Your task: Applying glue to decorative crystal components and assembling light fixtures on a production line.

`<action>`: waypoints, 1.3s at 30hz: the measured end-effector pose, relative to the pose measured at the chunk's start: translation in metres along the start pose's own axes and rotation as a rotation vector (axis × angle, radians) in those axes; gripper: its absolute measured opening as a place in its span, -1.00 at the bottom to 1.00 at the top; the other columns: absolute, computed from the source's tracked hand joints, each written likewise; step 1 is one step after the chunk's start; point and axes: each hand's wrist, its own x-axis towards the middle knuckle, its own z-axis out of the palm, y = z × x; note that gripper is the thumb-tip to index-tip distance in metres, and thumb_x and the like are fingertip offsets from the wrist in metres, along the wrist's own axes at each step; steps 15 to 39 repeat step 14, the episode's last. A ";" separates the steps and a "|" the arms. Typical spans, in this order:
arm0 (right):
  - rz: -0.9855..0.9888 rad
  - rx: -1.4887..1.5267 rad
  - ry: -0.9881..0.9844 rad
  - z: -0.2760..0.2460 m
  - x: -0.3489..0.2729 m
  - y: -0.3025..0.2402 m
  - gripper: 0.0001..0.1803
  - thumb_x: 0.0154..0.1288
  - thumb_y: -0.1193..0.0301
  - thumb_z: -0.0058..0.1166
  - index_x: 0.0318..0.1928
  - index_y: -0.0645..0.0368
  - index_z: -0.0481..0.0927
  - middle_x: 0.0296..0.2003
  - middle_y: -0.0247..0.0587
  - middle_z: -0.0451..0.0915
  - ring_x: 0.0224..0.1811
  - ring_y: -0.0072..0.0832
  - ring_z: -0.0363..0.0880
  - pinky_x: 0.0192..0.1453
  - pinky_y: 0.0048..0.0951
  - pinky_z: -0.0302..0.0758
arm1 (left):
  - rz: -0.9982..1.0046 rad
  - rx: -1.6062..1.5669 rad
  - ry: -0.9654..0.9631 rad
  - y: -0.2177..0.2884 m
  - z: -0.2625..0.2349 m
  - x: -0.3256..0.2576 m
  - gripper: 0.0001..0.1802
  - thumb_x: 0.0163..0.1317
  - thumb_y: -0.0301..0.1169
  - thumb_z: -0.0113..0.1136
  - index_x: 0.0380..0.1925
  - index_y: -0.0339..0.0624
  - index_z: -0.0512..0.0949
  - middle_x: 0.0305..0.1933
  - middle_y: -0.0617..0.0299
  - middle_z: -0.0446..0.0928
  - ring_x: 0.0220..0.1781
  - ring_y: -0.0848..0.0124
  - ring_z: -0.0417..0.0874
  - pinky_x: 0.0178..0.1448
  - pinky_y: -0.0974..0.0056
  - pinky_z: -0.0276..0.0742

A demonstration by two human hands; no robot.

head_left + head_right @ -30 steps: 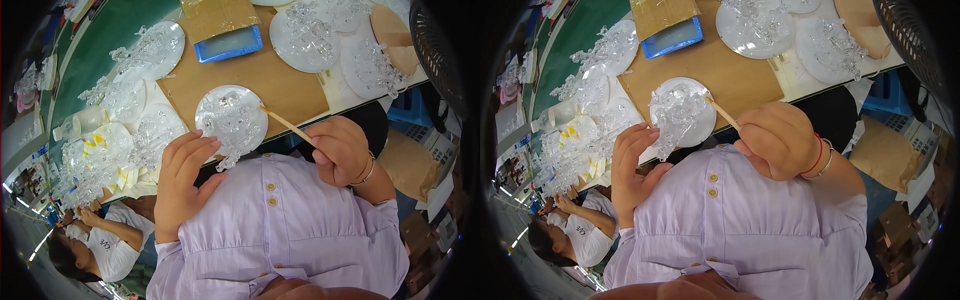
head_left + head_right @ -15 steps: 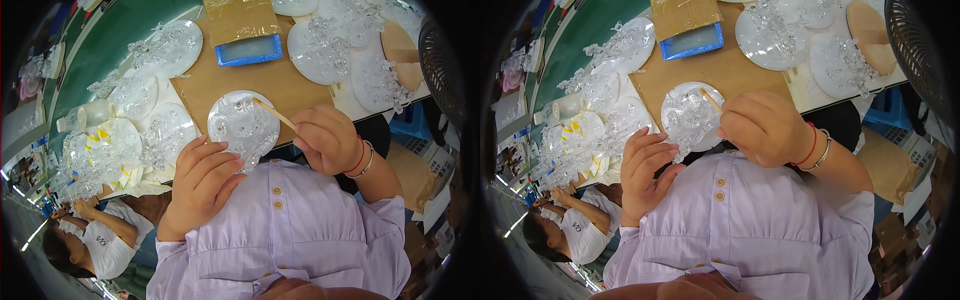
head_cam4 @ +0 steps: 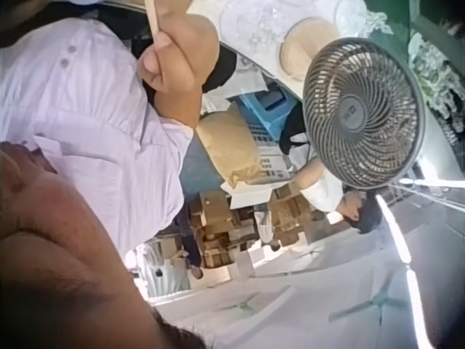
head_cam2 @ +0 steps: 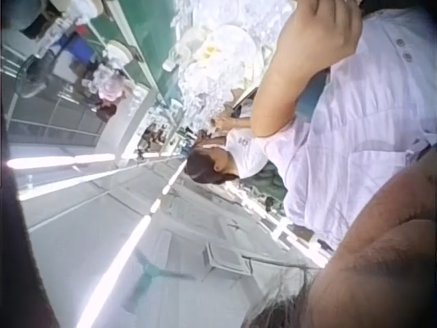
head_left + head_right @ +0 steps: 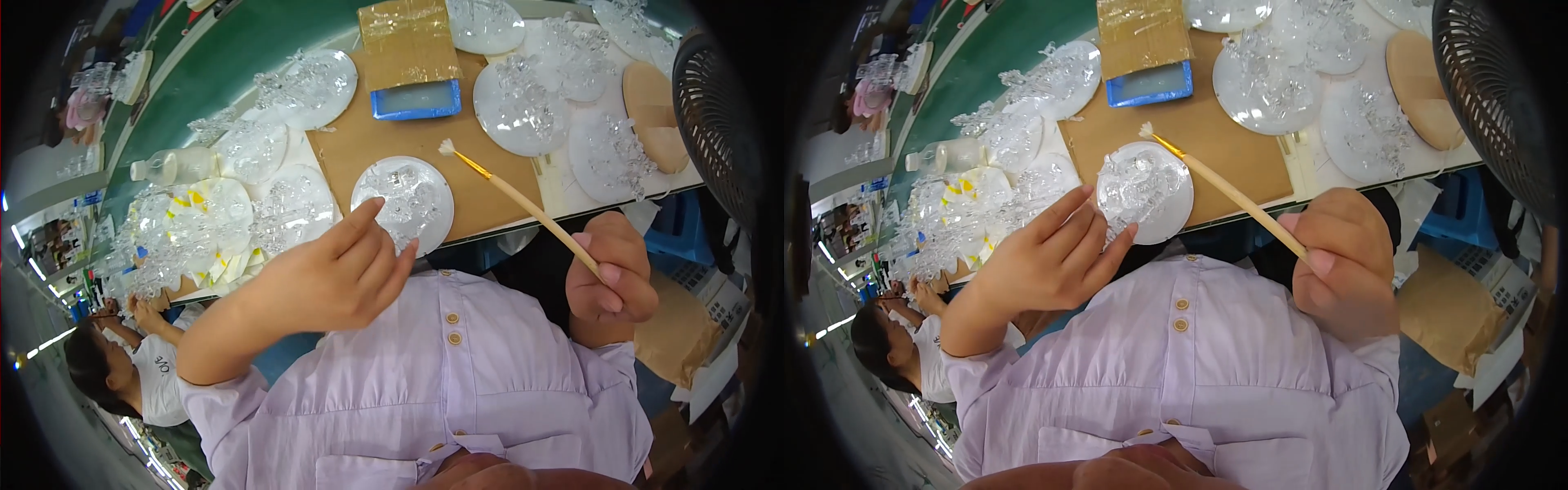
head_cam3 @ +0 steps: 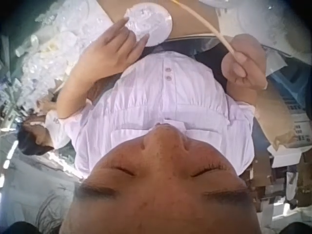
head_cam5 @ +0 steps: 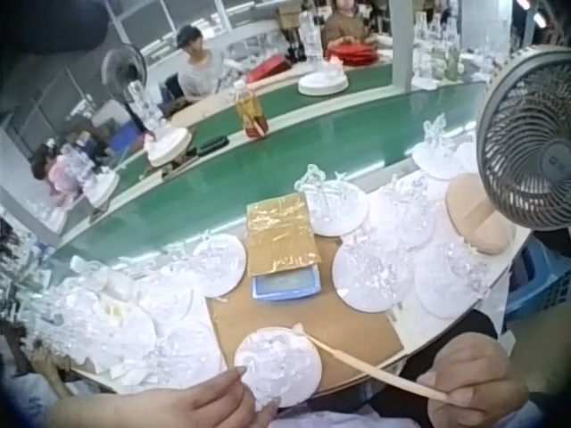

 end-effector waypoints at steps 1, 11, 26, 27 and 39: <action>-0.018 0.005 0.015 -0.003 -0.001 0.000 -0.70 0.53 0.18 -0.29 -0.10 0.18 0.27 -0.41 0.06 0.54 -0.57 -0.36 0.41 -0.60 -0.36 0.37 | 0.055 0.047 0.026 -0.004 -0.001 0.000 -0.66 0.02 -0.45 0.07 -0.17 -0.32 0.59 -0.43 0.18 0.53 -0.30 0.33 0.60 0.23 0.02 0.50; -0.047 0.056 0.324 -0.029 -0.019 0.020 -0.72 0.54 0.17 -0.35 -0.11 0.12 0.26 -0.38 -0.08 0.48 -0.51 -0.38 0.42 -0.52 -0.39 0.37 | -0.477 0.356 0.219 -0.090 -0.094 -0.004 -0.75 -0.01 -0.37 0.38 -0.27 -0.09 0.64 -0.55 0.28 0.44 -0.43 0.30 0.53 -0.22 0.22 0.55; -0.070 0.053 0.407 -0.031 -0.018 0.032 -0.70 0.55 0.15 -0.38 -0.08 0.11 0.26 -0.41 -0.09 0.48 -0.53 -0.40 0.41 -0.52 -0.40 0.36 | -0.594 0.452 0.227 -0.152 -0.093 0.009 -0.85 0.11 -0.33 0.30 -0.32 -0.09 0.62 -0.45 0.23 0.55 -0.35 0.23 0.60 -0.27 0.20 0.50; -0.070 0.053 0.407 -0.031 -0.018 0.032 -0.70 0.55 0.15 -0.38 -0.08 0.11 0.26 -0.41 -0.09 0.48 -0.53 -0.40 0.41 -0.52 -0.40 0.36 | -0.594 0.452 0.227 -0.152 -0.093 0.009 -0.85 0.11 -0.33 0.30 -0.32 -0.09 0.62 -0.45 0.23 0.55 -0.35 0.23 0.60 -0.27 0.20 0.50; -0.070 0.053 0.407 -0.031 -0.018 0.032 -0.70 0.55 0.15 -0.38 -0.08 0.11 0.26 -0.41 -0.09 0.48 -0.53 -0.40 0.41 -0.52 -0.40 0.36 | -0.594 0.452 0.227 -0.152 -0.093 0.009 -0.85 0.11 -0.33 0.30 -0.32 -0.09 0.62 -0.45 0.23 0.55 -0.35 0.23 0.60 -0.27 0.20 0.50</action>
